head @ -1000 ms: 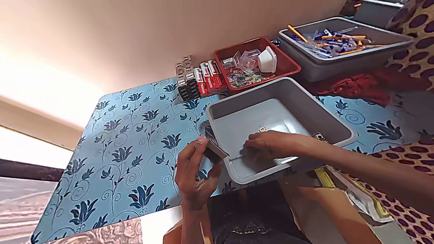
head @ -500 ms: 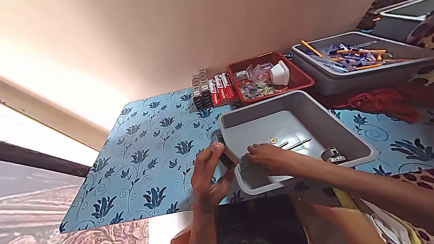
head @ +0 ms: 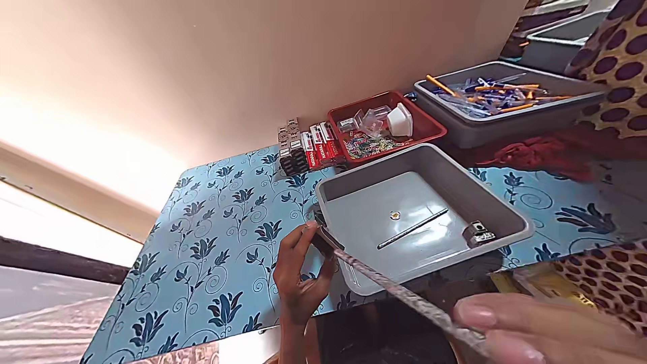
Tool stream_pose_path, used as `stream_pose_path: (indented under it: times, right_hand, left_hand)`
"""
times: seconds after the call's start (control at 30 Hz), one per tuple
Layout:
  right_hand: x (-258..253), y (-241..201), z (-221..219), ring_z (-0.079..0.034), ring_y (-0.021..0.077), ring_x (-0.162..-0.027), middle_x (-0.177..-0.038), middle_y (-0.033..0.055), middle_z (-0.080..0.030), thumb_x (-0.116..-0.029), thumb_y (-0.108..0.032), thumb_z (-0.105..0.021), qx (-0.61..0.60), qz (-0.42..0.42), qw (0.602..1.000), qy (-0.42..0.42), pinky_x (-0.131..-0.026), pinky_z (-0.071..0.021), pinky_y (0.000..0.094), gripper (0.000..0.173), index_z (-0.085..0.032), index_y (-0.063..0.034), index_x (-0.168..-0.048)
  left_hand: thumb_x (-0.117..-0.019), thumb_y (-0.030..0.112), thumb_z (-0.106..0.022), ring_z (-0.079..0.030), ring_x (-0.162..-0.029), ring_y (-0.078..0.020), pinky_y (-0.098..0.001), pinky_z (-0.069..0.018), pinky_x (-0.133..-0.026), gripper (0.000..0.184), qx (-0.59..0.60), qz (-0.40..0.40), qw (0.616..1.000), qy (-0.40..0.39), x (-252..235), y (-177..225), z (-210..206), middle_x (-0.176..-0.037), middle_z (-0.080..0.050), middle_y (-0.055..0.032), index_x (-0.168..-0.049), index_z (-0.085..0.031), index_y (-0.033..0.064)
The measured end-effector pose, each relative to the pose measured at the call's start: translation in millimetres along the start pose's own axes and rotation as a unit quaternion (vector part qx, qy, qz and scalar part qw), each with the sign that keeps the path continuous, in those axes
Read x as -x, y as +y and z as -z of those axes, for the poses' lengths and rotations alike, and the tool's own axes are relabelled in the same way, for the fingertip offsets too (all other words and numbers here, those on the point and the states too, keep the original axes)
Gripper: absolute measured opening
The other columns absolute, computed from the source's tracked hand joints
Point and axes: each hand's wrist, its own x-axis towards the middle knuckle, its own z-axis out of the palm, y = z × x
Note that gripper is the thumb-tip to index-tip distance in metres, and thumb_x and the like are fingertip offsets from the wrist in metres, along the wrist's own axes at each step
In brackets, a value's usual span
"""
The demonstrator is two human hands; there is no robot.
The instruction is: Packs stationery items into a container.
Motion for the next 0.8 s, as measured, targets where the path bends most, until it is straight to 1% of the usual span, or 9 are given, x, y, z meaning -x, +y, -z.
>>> stream_pose_path:
  times: [0.07, 0.1, 0.17, 0.3, 0.37, 0.43, 0.6, 0.7, 0.8]
  right_hand:
    - [1.4, 19.0, -15.0, -0.069, 0.0180, -0.116, -0.117, 0.0138, -0.071, -0.1051, -0.013, -0.055, 0.043, 0.103, 0.994, 0.000, -0.101, -0.0538, 0.0275, 0.023, -0.057, -0.0009, -0.124]
    - [1.7, 30.4, -19.7, -0.070, 0.0186, -0.114, -0.117, 0.0146, -0.070, -0.1036, -0.006, -0.055, 0.075, 0.139, 0.987, -0.009, -0.100, -0.0545, 0.0276, 0.022, -0.055, -0.0015, -0.126]
    - [2.1, 50.2, -28.2, -0.070, 0.0178, -0.111, -0.116, 0.0142, -0.069, -0.1019, 0.001, -0.055, 0.141, 0.184, 0.973, -0.021, -0.099, -0.0553, 0.0264, 0.024, -0.052, -0.0029, -0.126]
    - [0.2, 73.8, -40.9, -0.072, 0.0202, -0.105, -0.109, 0.0172, -0.069, -0.1019, 0.000, -0.054, 0.190, 0.220, 0.957, -0.021, -0.096, -0.0565, 0.0279, 0.022, -0.056, -0.0028, -0.123]
    - [0.5, 80.6, -45.4, -0.072, 0.0205, -0.106, -0.109, 0.0173, -0.068, -0.1031, -0.001, -0.053, 0.192, 0.228, 0.954, -0.022, -0.095, -0.0567, 0.0279, 0.021, -0.055, -0.0039, -0.124]
    - [1.5, 85.4, -48.3, -0.070, 0.0202, -0.111, -0.116, 0.0160, -0.065, -0.1051, -0.003, -0.050, 0.189, 0.230, 0.954, -0.028, -0.098, -0.0557, 0.0290, 0.023, -0.051, -0.0051, -0.128]
    - [-2.5, 88.2, -55.9, -0.071, 0.0190, -0.105, -0.112, 0.0139, -0.066, -0.1023, 0.000, -0.054, 0.193, 0.243, 0.951, 0.011, -0.095, -0.0569, 0.0278, 0.025, -0.052, -0.0057, -0.126]
    - [0.5, 86.0, -55.8, -0.071, 0.0191, -0.107, -0.112, 0.0152, -0.067, -0.1026, -0.001, -0.054, 0.174, 0.231, 0.957, 0.009, -0.097, -0.0551, 0.0270, 0.022, -0.055, -0.0046, -0.124]
    - [1.9, 95.1, -58.6, -0.071, 0.0212, -0.106, -0.111, 0.0166, -0.066, -0.1046, -0.002, -0.051, 0.178, 0.236, 0.955, -0.005, -0.096, -0.0563, 0.0293, 0.023, -0.055, -0.0056, -0.127]
  left_hand:
    - [-0.0895, 0.023, -0.077, -0.057, -0.120, 0.0000, -0.0175, -0.0475, -0.102, 0.047, -0.002, -0.006, 1.000, 0.003, -1.6, 0.6, -0.5, -0.127, -0.063, -0.0030, -0.131, -0.063, 0.0053]
    - [-0.0898, 0.023, -0.076, -0.057, -0.121, -0.0002, -0.0176, -0.0470, -0.103, 0.047, -0.003, -0.006, 1.000, 0.002, -1.4, 1.1, -0.5, -0.127, -0.063, -0.0036, -0.130, -0.063, 0.0047]
    - [-0.0904, 0.025, -0.075, -0.058, -0.120, -0.0027, -0.0178, -0.0460, -0.103, 0.046, -0.008, -0.007, 1.000, 0.006, -0.7, 1.4, -0.7, -0.124, -0.065, -0.0086, -0.128, -0.063, 0.0009]
    - [-0.0923, 0.025, -0.071, -0.058, -0.119, -0.0005, -0.0158, -0.0460, -0.101, 0.044, -0.004, -0.004, 1.000, 0.006, -3.7, 5.2, -0.8, -0.124, -0.066, -0.0097, -0.125, -0.064, -0.0026]
    - [-0.0928, 0.025, -0.071, -0.058, -0.119, -0.0001, -0.0162, -0.0462, -0.101, 0.043, -0.001, -0.005, 1.000, 0.009, -2.5, 5.9, -2.4, -0.125, -0.066, -0.0077, -0.126, -0.064, -0.0010]
    - [-0.0939, 0.027, -0.071, -0.056, -0.122, 0.0003, -0.0168, -0.0452, -0.104, 0.045, -0.004, -0.004, 1.000, 0.006, -0.8, 5.0, -2.6, -0.129, -0.065, -0.0044, -0.130, -0.062, 0.0027]
    - [-0.0925, 0.028, -0.072, -0.057, -0.121, -0.0006, -0.0162, -0.0427, -0.105, 0.048, -0.022, -0.004, 1.000, 0.020, 0.9, 3.9, -3.4, -0.126, -0.067, -0.0068, -0.129, -0.061, -0.0011]
    - [-0.0914, 0.025, -0.073, -0.057, -0.123, 0.0002, -0.0189, -0.0445, -0.107, 0.051, 0.015, 0.006, 1.000, 0.019, 1.9, 2.2, -3.2, -0.130, -0.065, -0.0009, -0.135, -0.058, 0.0037]
    - [-0.0943, 0.025, -0.072, -0.056, -0.127, 0.0013, -0.0221, -0.0459, -0.109, 0.060, 0.075, 0.002, 0.997, 0.004, 0.0, 1.1, -4.3, -0.137, -0.062, 0.0129, -0.148, -0.047, 0.0195]
